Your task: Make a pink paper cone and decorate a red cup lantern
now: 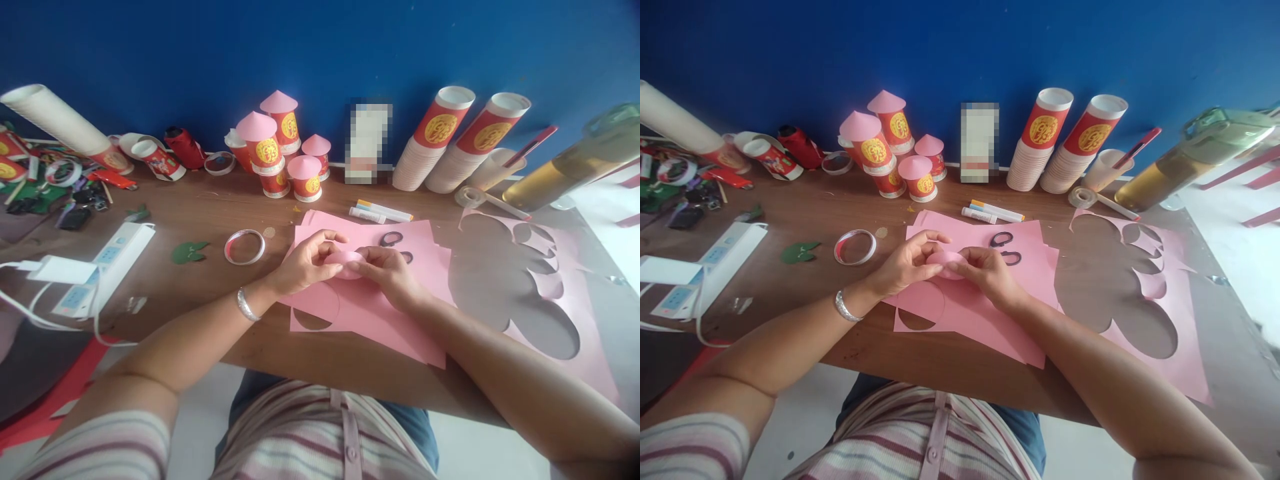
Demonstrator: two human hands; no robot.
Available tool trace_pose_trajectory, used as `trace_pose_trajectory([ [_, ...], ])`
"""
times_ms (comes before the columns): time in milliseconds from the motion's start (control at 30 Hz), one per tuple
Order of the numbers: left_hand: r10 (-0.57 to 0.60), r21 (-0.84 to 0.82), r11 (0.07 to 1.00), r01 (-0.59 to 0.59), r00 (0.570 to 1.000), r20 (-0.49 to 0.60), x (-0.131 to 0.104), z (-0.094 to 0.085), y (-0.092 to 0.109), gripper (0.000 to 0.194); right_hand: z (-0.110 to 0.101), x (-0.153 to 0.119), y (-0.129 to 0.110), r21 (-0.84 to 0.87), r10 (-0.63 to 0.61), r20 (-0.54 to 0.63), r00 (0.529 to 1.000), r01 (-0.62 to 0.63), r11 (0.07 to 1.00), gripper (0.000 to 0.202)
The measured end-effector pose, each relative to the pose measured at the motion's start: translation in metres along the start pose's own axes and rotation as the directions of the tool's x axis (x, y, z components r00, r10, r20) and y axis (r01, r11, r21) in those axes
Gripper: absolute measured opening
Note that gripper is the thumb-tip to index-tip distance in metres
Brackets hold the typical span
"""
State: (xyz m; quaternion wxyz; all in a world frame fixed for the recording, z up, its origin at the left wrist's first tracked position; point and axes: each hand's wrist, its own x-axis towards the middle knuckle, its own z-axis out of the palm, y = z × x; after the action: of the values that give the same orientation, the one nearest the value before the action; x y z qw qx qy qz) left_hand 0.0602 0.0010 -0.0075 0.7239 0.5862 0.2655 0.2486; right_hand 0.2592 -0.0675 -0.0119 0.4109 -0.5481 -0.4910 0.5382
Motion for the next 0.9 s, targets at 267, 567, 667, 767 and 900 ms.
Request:
trace_pose_trajectory([
  [267, -0.042, 0.02, 0.999, 0.042, 0.999, -0.021, 0.0, -0.001, 0.001, 0.051, -0.002, 0.001, -0.002, 0.031, -0.008, -0.142, 0.99, 0.013, 0.999, 0.054],
  [567, -0.047, 0.0, 0.999, 0.047, 0.999, -0.008, 0.001, -0.004, -0.002, 0.051, -0.003, 0.001, 0.003, 0.029, -0.017, -0.115, 0.993, 0.02, 0.999, 0.058],
  [667, -0.043, -0.001, 0.999, 0.043, 0.999, 0.013, 0.001, -0.004, -0.003, 0.051, -0.002, 0.001, 0.003, 0.003, -0.016, -0.127, 0.992, 0.017, 1.0, 0.057],
  [767, -0.03, -0.022, 0.999, 0.03, 1.0, 0.005, 0.002, -0.005, -0.004, 0.049, -0.003, 0.0, 0.005, 0.072, -0.022, -0.109, 0.994, 0.03, 0.997, 0.057],
  [900, -0.035, -0.094, 0.995, 0.031, 0.999, -0.038, 0.003, -0.006, -0.004, 0.049, -0.004, 0.0, 0.009, 0.15, -0.031, -0.069, 0.997, 0.041, 0.988, 0.061],
])
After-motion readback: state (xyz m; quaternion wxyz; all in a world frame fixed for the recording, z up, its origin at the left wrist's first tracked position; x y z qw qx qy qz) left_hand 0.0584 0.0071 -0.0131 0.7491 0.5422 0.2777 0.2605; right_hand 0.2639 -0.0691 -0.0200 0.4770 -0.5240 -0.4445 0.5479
